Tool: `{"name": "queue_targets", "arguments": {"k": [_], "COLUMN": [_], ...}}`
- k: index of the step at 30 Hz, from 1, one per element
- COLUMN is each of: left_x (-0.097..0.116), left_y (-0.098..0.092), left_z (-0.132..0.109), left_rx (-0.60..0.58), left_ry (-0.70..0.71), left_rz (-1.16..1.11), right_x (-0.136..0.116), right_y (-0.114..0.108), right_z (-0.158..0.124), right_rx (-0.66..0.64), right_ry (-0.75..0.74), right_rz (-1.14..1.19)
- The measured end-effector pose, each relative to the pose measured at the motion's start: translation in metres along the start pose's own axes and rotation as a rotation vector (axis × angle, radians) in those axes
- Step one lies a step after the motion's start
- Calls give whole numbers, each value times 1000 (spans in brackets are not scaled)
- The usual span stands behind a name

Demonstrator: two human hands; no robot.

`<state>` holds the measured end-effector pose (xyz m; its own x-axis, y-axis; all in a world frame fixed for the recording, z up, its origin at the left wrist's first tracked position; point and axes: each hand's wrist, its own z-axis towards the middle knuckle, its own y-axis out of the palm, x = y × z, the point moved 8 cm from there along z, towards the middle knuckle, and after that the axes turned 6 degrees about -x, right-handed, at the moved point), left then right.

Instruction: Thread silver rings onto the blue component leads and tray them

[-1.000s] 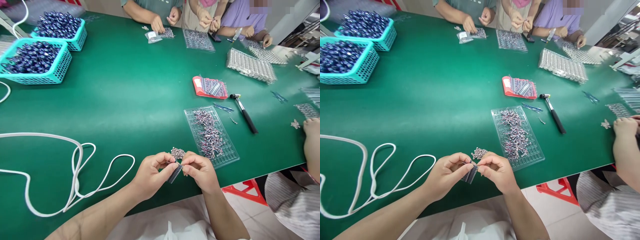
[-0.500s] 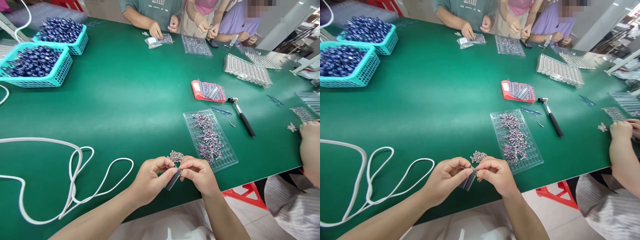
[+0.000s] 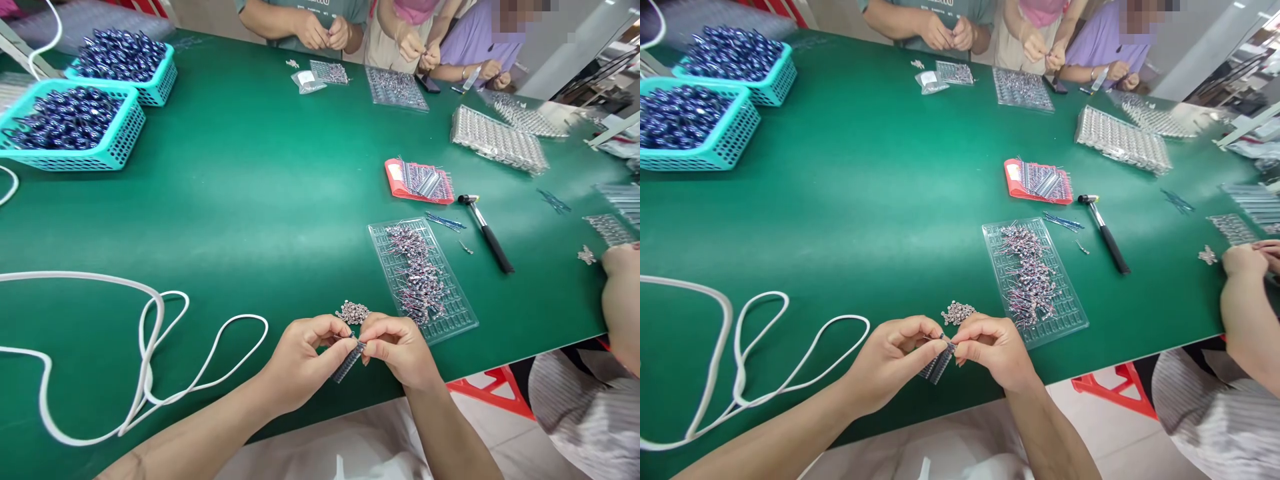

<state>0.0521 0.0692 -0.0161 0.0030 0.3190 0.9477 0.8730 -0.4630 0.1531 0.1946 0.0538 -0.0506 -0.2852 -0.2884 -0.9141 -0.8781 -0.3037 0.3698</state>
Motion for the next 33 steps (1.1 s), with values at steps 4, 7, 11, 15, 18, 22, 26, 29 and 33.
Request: {"name": "queue_targets", "arguments": {"k": [4, 7, 11, 15, 18, 22, 26, 29, 33], "left_x": [3, 4, 3, 4, 4, 1, -4, -11, -16], "left_y": [2, 3, 2, 3, 3, 2, -2, -4, -3], "left_z": [0, 0, 0, 0, 0, 0, 1, 2, 2], "left_rx": [-17, -33, -35, -34, -27, -13, 41, 83, 88], "left_ry": [12, 13, 6, 3, -3, -14, -25, -49, -47], "left_rz": [31, 74, 96, 99, 106, 66, -47, -114, -129], "right_x": [1, 2, 3, 3, 4, 5, 1, -8, -25], "right_y": [0, 1, 2, 1, 1, 0, -2, -3, 2], "right_z": [1, 2, 2, 1, 1, 3, 3, -1, -10], "right_rx": [0, -17, -34, -23, -18, -9, 36, 88, 88], "right_ry": [16, 24, 22, 43, 57, 57, -9, -58, -103], "right_rz": [10, 39, 68, 61, 53, 36, -33, -141, -305]}}
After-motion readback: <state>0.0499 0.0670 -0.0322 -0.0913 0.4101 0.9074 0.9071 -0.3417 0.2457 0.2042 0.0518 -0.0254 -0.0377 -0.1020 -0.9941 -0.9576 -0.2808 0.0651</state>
